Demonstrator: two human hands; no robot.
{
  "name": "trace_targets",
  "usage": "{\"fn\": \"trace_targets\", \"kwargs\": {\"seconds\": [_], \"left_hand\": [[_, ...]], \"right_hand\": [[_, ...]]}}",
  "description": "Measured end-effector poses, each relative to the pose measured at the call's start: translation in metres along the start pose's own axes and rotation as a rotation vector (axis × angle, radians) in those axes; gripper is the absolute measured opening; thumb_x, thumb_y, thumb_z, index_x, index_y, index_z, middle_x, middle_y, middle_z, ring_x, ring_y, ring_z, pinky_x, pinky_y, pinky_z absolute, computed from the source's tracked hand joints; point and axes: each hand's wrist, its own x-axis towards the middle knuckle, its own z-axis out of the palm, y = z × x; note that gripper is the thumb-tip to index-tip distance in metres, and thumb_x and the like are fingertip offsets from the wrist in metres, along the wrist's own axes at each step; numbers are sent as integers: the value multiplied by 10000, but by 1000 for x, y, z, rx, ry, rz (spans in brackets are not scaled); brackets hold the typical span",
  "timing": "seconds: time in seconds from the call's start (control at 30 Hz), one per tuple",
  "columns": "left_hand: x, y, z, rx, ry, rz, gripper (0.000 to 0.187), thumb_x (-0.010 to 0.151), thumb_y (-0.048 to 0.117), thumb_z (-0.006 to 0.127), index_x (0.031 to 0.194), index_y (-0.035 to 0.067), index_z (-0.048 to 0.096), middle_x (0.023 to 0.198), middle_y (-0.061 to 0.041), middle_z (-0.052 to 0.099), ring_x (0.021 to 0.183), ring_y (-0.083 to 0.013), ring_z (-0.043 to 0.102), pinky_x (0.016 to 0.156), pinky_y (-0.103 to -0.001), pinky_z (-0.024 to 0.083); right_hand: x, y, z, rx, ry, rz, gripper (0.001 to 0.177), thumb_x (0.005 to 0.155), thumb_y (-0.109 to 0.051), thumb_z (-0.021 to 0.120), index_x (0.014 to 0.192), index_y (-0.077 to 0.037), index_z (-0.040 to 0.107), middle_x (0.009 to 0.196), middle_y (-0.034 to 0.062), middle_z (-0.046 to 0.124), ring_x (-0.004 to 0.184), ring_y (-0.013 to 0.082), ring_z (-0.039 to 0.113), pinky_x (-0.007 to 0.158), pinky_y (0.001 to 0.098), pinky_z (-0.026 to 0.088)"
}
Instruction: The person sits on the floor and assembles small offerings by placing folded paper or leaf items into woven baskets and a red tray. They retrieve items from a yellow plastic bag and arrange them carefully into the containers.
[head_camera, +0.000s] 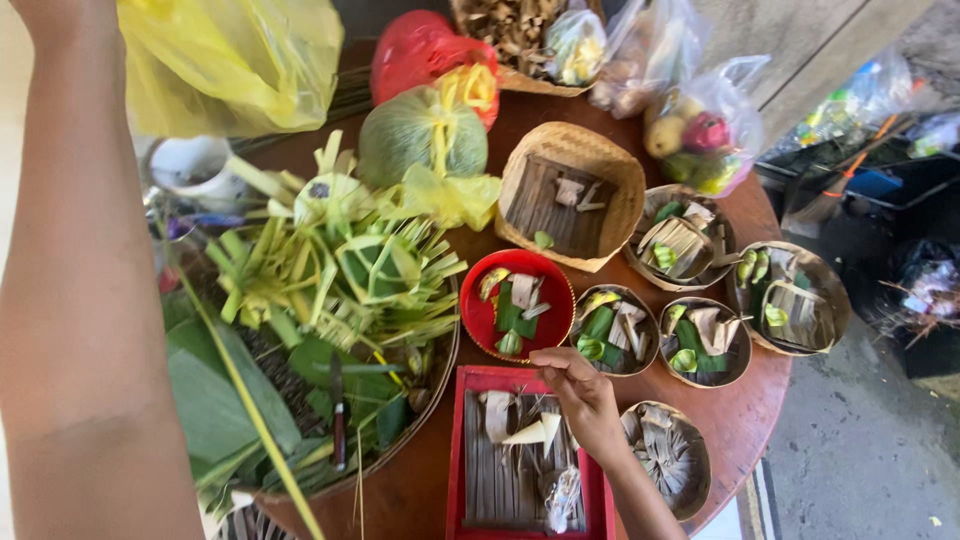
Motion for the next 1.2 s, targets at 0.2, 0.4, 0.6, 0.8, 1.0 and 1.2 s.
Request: {"fn": "trace_targets", "kwargs": {"seconds": [0.2, 0.4, 0.6, 0.8, 1.0, 1.2], "left_hand": [[55, -45, 66, -279, 43, -122, 310, 1048, 142, 426, 1186, 17, 674, 1111, -72, 775, 969, -173, 728, 848, -330, 634], [43, -73, 79, -428, -1, -411, 354, 1036, 187, 357, 1197, 69, 649, 1086, -33, 796, 986, -150, 764, 880, -297, 649], [8, -152, 94, 220, 55, 83, 498, 945, -107, 495, 1380, 59, 671, 1330, -72, 696, 1239, -212, 693, 1070, -349, 561], [-46, -187, 87, 490, -67, 259, 445, 890, -150, 556, 1296, -15, 677, 1334, -176, 634, 1251, -347, 629, 1082, -434, 496], [-91, -172, 82, 590, -166, 179, 370, 910, -78, 615, 1265, -7, 694, 1324, -213, 611, 1228, -396, 600, 1061, -471, 477], [-113, -146, 80, 601, -280, 123, 266, 1027, 41, 684, 1286, -18, 670, 1362, -239, 568, 1310, -422, 526, 1124, -496, 417]], "right_hand": [[31, 4, -25, 1, 14, 35, 237, 1012, 0, 557, 1177, -16, 726, 1077, 73, 681, 992, 136, 709, 888, 272, 575], [84, 14, -61, -145, 21, 2, 217, 993, -3, 595, 1170, -18, 720, 1022, 68, 730, 938, 128, 701, 848, 259, 567], [166, 41, -114, -339, 121, -29, 242, 996, -40, 626, 1208, -33, 743, 925, 82, 743, 793, 146, 662, 707, 295, 546], [275, 81, -215, -822, 376, -93, 102, 1036, -99, 715, 1117, -60, 764, 1003, 141, 756, 804, 221, 707, 720, 355, 553], [359, 100, -335, -961, 720, -142, 470, 881, 39, 560, 1305, -115, 692, 1369, 166, 575, 1094, 308, 677, 834, 378, 606], [403, 96, -386, -1017, 685, -188, 611, 872, -101, 732, 1452, -49, 545, 1458, 203, 574, 1310, 390, 560, 1070, 464, 465]]}}
